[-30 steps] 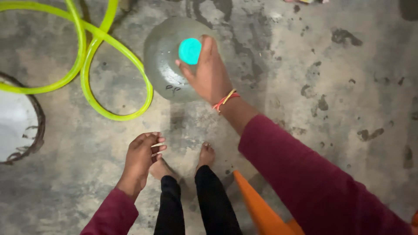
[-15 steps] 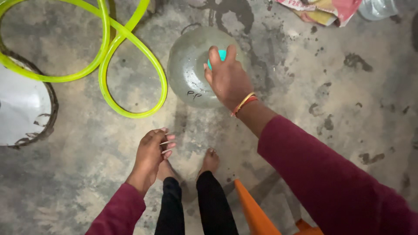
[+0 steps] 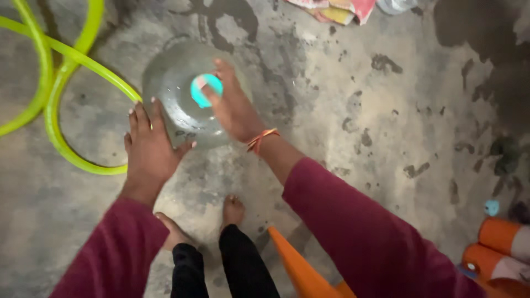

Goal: The person picks up a large plastic water bottle, secures its cap, and uses a blue bottle carrier to lift and transport it across a wet floor. They place the bottle on a scooter seat, then retrieve it and move it again.

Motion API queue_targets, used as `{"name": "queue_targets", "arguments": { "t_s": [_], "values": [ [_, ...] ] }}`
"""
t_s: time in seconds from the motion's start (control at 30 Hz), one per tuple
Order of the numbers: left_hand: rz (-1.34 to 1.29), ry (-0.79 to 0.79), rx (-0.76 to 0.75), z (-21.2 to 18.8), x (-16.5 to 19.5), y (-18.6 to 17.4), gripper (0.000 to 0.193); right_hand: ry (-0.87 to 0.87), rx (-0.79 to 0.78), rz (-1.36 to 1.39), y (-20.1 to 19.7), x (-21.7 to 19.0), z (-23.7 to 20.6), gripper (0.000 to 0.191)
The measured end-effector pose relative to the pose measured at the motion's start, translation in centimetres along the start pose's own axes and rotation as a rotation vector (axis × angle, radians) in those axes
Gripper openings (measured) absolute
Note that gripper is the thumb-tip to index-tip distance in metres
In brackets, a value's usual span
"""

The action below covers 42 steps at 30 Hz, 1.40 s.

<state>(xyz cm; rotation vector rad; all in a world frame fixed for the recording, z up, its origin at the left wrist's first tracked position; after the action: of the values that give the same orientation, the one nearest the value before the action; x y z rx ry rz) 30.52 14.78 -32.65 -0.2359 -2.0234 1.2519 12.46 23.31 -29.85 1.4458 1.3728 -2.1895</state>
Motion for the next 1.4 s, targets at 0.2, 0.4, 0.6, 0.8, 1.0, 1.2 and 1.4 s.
{"name": "queue_targets", "arguments": {
  "t_s": [0.2,0.4,0.6,0.8,1.0,1.2,1.4],
  "values": [
    [-0.109,-0.051,-0.053,1.9,0.5,2.0,0.129,0.225,0.235,0.227,-0.3,3.5,1.2,0.051],
    [-0.04,-0.095,-0.105,2.6,0.7,1.5,0.13,-0.166,0.101,-0.518,2.4,-5.3,3.1,0.067],
    [-0.122,-0.024,-0.065,3.1,0.4,1.2,0.13,-0.138,-0.151,-0.694,2.1,-8.1,5.0,0.087],
    [-0.144,-0.038,-0.049,3.2,-0.3,2.1,0.13,0.386,-0.332,-0.419,3.9,-5.3,8.0,0.089],
    [-0.007,0.046,-0.058,3.0,-1.3,3.0,0.111,-0.212,-0.165,-0.44,3.2,-8.4,7.5,0.073],
    [-0.145,0.062,-0.073,3.6,-1.9,2.6,0.094,-0.409,-0.331,-0.49,3.7,-9.3,8.1,0.073],
    [0.215,0.203,-0.228,4.7,-0.9,2.2,0.092,-0.264,-0.442,-0.573,5.4,-8.9,9.5,0.088]
  ]
}}
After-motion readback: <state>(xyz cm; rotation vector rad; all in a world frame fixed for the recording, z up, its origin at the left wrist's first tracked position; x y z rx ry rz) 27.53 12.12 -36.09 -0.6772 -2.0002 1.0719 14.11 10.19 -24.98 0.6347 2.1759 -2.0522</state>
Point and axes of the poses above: each hand's wrist, its own z-axis towards the middle knuckle, its own y-axis out of the palm, x = y × z, the point moved 5 cm from there along z, towards the middle knuckle, and after that the axes turned 4 degrees about x, right-handed, at the moved point
